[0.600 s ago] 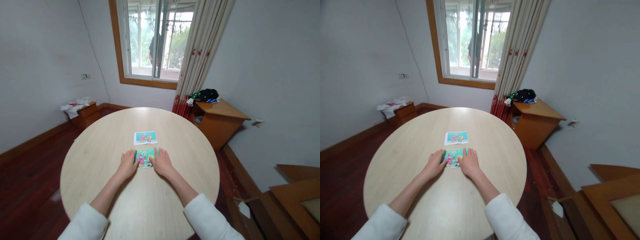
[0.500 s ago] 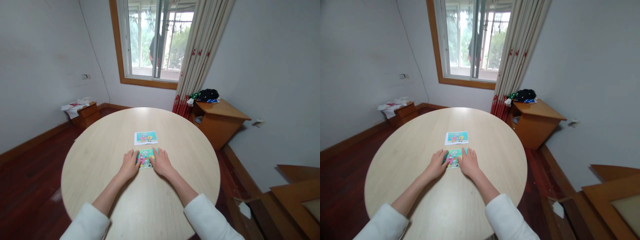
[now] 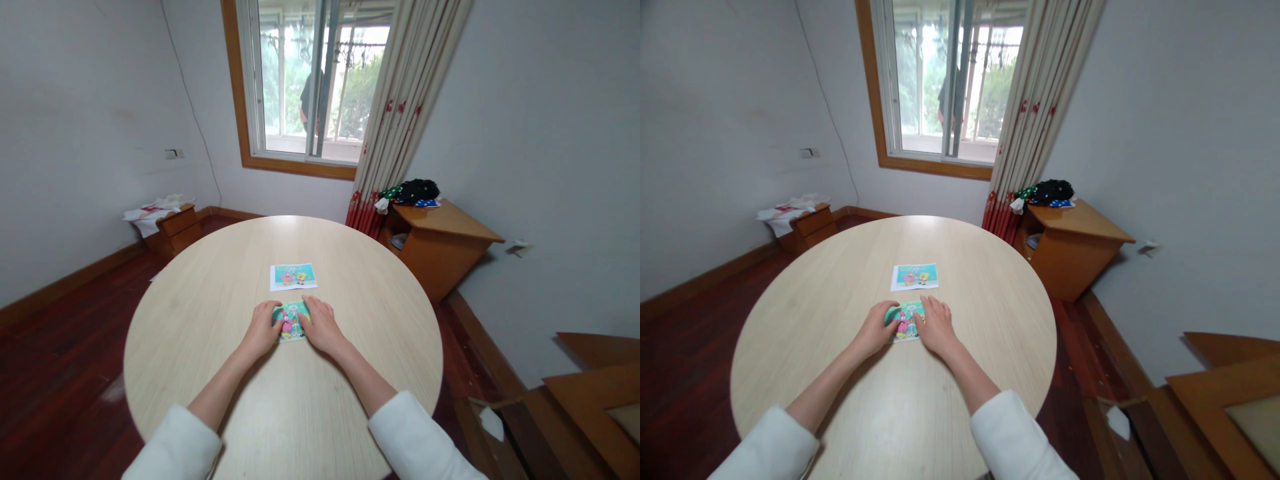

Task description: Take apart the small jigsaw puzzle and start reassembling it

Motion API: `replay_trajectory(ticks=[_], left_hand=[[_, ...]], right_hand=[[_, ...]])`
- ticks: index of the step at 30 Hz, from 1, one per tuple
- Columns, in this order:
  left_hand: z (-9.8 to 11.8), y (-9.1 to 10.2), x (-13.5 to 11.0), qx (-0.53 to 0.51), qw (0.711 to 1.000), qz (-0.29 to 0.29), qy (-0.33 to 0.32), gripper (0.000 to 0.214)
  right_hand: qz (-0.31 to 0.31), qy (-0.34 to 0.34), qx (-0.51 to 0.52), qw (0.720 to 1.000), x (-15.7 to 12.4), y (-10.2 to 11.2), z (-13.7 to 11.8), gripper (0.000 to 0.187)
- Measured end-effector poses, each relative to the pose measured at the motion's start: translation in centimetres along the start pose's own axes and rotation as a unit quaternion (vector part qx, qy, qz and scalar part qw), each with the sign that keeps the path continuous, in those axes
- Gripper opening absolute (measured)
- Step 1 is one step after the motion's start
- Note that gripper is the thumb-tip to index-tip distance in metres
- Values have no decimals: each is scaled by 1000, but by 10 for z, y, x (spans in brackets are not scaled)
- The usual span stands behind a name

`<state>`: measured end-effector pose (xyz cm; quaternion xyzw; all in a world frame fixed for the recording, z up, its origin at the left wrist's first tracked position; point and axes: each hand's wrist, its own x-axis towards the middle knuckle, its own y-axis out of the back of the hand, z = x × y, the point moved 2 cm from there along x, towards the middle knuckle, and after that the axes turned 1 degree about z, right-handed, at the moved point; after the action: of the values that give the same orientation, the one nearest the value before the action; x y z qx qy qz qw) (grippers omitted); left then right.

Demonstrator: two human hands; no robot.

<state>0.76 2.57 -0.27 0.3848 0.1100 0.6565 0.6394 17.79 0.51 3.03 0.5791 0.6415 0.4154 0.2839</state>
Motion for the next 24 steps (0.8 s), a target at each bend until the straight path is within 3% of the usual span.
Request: replay_trajectory(ticks=[9,12,18,20,24], left_hand=[[-1,7,8,-118,989,51,69,20],[-3,8,11,-235,959,84,133,21],[-6,6,11,-439,847,110,278,47],[-5,6,10,-457,835,99,290,50],[2,9,9,-455,837,74,293,43]], right_hand=[[-8,20,-73,997,-5,-7,-3,46],[-14,17,-89,996,-6,-8,-6,47],[-6,14,-108,994,-4,-9,-6,50],[-5,11,-108,994,-3,-9,-6,50],[-3,12,-96,995,-2,-10,-5,51]])
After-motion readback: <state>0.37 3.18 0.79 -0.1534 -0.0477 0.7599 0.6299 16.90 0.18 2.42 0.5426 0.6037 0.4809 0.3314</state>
